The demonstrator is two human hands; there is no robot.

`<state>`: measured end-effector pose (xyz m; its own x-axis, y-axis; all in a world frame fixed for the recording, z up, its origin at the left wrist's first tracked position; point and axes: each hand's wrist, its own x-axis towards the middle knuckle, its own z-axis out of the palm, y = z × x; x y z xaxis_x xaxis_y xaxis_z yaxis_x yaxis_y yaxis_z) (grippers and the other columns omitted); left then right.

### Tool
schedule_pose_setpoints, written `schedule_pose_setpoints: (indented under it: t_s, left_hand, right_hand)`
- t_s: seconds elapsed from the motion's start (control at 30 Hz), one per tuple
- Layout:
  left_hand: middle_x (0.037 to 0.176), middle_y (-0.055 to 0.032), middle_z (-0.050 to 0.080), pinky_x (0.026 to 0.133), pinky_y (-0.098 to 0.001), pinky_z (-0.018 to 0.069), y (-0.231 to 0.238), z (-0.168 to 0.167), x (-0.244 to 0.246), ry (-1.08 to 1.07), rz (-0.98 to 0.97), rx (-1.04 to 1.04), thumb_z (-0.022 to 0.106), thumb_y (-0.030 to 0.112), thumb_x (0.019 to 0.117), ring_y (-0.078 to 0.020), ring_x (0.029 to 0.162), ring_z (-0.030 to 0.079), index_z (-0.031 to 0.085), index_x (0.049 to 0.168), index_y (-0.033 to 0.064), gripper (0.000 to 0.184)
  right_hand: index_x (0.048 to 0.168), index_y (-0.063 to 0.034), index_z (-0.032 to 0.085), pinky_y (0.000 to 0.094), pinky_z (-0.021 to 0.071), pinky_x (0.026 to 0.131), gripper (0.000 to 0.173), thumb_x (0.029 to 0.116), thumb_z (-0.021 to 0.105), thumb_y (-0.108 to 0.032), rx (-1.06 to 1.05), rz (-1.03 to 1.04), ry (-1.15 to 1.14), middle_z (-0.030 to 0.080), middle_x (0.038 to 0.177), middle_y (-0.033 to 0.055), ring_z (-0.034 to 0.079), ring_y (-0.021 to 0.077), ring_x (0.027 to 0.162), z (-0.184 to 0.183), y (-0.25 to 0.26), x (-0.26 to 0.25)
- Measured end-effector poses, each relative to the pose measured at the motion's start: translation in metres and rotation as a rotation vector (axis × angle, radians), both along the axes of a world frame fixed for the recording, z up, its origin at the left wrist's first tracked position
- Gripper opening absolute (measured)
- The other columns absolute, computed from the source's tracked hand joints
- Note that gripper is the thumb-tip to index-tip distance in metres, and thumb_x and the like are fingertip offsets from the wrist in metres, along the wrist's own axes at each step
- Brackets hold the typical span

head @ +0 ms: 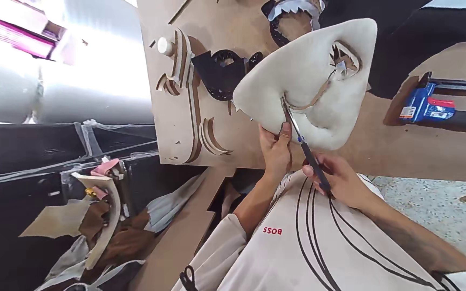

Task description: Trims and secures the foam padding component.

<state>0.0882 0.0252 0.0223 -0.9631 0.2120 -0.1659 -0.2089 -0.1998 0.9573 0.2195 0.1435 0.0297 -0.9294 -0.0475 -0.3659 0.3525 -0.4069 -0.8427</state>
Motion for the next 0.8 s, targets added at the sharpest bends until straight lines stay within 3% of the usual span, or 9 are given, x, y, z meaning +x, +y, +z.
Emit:
schedule_pose_setpoints:
  t_s: [0.1,0.53,0.8]
  left_hand:
    - [0.116,-0.0167,0.064,0.093,-0.0440,0.0589,0.002,0.004,-0.001,-0.012,0.033,-0.018,0.057,-0.001,0.1009,-0.0239,0.103,0.069,0.036,0.143,0.0018,0.047]
    - [0.116,-0.0189,0.063,0.093,-0.0453,0.0587,0.005,0.005,0.009,0.022,0.024,0.012,0.058,-0.002,0.1000,-0.0248,0.103,0.069,0.035,0.141,-0.0008,0.048]
    - [0.118,-0.0198,0.063,0.094,-0.0451,0.0583,0.006,0.002,0.010,0.026,0.042,0.018,0.057,-0.003,0.1001,-0.0251,0.104,0.068,0.035,0.141,-0.0020,0.047]
  right_hand:
    - [0.096,-0.0113,0.063,0.0271,0.0494,0.049,0.041,0.0978,0.065,-0.052,-0.008,0.024,0.044,0.057,0.068,-0.0032,0.055,0.0090,0.054,-0.003,0.000,0.001]
    - [0.103,-0.0106,0.063,0.0241,0.0488,0.048,0.031,0.0998,0.067,-0.042,-0.059,-0.003,0.054,0.060,0.073,-0.0025,0.055,0.0079,0.055,-0.006,-0.002,-0.003]
    - [0.104,-0.0115,0.063,0.0250,0.0479,0.049,0.034,0.1003,0.065,-0.046,-0.062,0.030,-0.007,0.057,0.071,-0.0022,0.054,0.0090,0.054,0.000,-0.005,-0.003]
